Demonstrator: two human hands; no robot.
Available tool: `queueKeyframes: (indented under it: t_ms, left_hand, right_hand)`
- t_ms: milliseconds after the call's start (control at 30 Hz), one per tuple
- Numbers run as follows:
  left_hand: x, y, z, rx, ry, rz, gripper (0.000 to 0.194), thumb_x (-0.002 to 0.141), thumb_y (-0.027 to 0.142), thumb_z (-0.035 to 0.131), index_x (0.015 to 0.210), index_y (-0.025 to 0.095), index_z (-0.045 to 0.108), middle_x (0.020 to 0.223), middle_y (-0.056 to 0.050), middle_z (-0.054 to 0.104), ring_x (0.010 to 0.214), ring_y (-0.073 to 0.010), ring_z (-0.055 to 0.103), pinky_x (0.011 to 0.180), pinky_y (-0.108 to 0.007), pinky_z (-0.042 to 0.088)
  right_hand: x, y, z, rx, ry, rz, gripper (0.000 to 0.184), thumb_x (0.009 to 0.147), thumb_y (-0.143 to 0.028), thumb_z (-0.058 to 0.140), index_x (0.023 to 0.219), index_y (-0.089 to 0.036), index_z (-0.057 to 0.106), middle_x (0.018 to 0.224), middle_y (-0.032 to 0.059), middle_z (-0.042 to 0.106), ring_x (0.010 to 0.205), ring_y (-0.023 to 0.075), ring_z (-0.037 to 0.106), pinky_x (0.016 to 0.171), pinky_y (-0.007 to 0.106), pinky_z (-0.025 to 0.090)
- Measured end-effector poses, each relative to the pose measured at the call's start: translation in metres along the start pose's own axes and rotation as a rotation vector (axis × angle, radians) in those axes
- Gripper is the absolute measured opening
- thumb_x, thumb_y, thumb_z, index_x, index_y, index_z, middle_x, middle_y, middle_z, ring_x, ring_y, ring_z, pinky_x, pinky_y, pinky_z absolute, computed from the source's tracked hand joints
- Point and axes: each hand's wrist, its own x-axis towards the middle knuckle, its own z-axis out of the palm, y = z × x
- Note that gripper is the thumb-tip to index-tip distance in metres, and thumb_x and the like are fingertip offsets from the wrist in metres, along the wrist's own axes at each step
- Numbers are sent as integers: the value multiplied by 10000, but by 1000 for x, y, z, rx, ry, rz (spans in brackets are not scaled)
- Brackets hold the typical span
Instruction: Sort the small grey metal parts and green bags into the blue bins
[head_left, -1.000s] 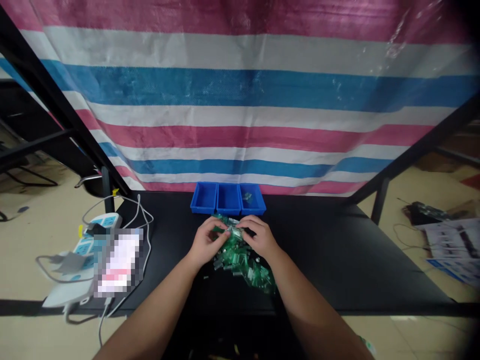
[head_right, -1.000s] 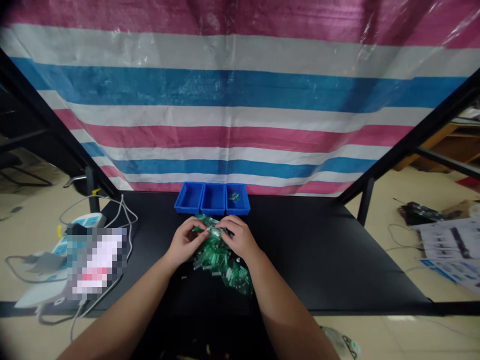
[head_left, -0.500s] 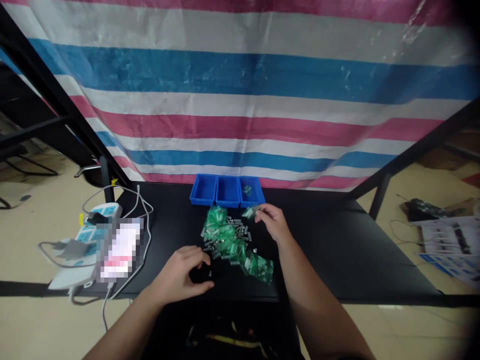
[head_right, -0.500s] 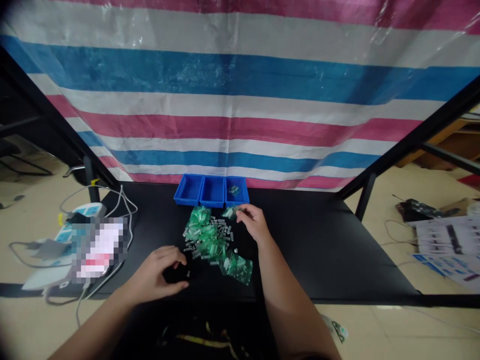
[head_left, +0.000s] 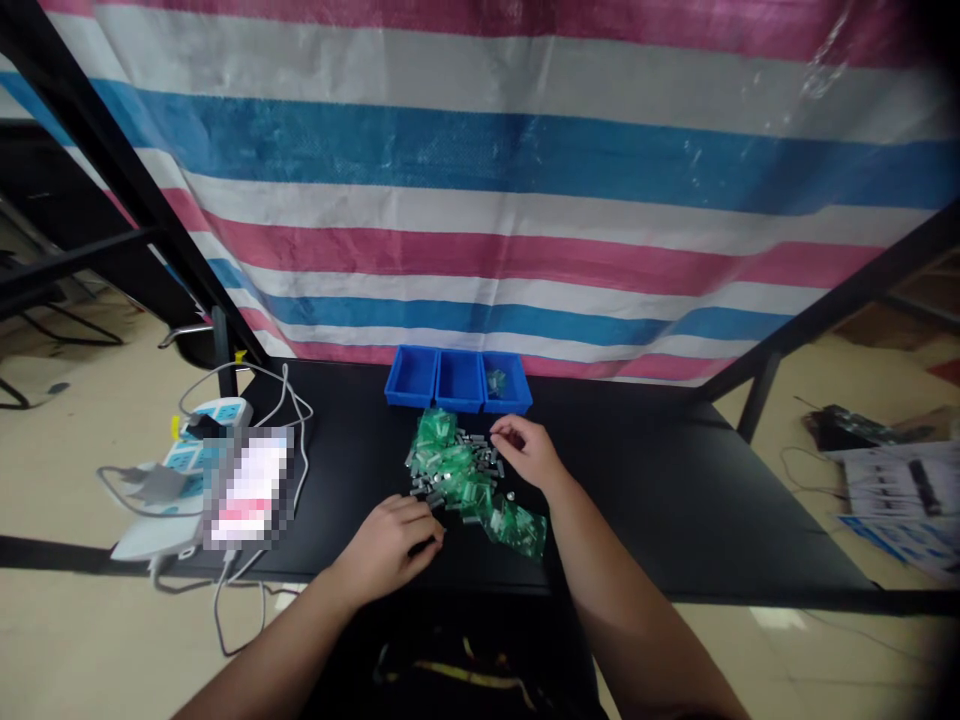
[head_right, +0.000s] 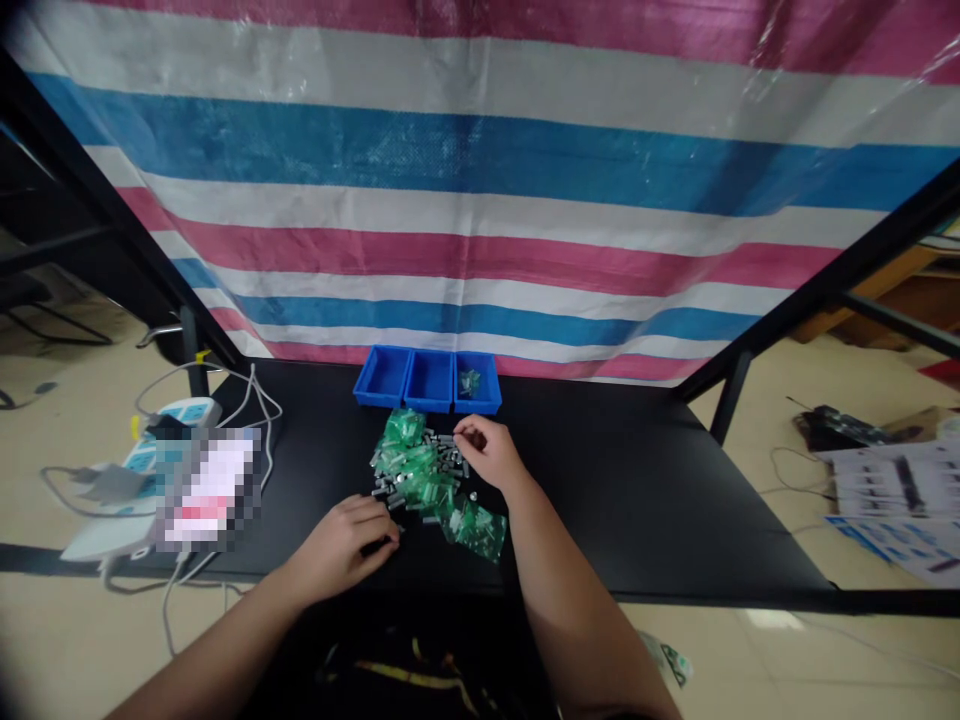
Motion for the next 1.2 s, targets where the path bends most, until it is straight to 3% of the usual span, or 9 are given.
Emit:
queueKeyframes:
  t_ms: [167,300,433,567,700,800,933,1100,1200]
  left_hand:
    - [9,1,11,84,90,-84,95,946,192,592,895,238,657,808,1,680,789,-177,627,740,-318,414]
    - [11,-2,20,142,140,-161,107,938,184,602,854,225,654,780,-2,680,748,-174,629,712,-310,414]
    - [9,-5,23,155,169,-199,97,938,191,588,869,212,652,782,-15,687,722,-173,630,709,-307,432]
    - [7,-5,22,145,163,-160,109,951,198,549,906,210,649,799,-27,694,755,-183,654,733,-314,454]
    - [6,-2,20,126,137,-94,101,948,190,533,927,212,629,803,-20,693,763,-182,658,737,-317,456]
    - [6,-1,18,120,132,-71,89,943,195,535,933,212,622,785,-13,686,741,-178,647,724,-321,445]
    - [7,1,17,92,122,-61,81,938,203,548,960,223,623,792,-5,686,756,-176,646,734,-322,437]
    - [7,2,15,83,102,-65,84,927,188,554,950,229,623,775,5,676,739,-168,636,740,-320,429]
    - [8,2,15,80,104,-70,81,920,176,554,936,227,615,775,7,677,735,-166,634,735,-318,421]
  right_hand:
    - [9,-21,8,-74,-136,-187,172,884,-204,621,1009,-227,737,814,24,653,719,156,575,696,287,475]
    - [29,-40,18,-196,-146,-190,178,911,-238,626,1055,-233,730,972,50,690,829,180,620,787,319,505]
    - [49,-58,36,-482,-217,-176,251,794,-375,796,984,-218,743,1065,73,690,1018,261,581,935,400,477]
    - [63,-67,57,-711,-327,-95,407,710,-431,856,1035,-218,733,1041,95,691,1018,300,566,878,398,480]
    - [68,-68,67,-812,-387,-29,340,741,-308,806,1058,-218,721,1057,104,697,973,303,615,794,378,484]
    - [66,-65,63,-734,-317,-41,278,774,-202,726,1050,-232,722,1033,82,698,920,269,641,756,350,488]
    - [62,-47,43,-391,-153,-111,221,836,-155,629,1012,-226,743,995,60,673,918,217,652,846,340,510]
    - [51,-2,9,22,37,-130,177,869,-236,620,956,-234,774,1027,68,610,924,198,654,825,344,547]
    - [42,21,-8,173,102,-38,157,856,-321,684,962,-233,759,1012,64,649,936,211,673,862,372,555]
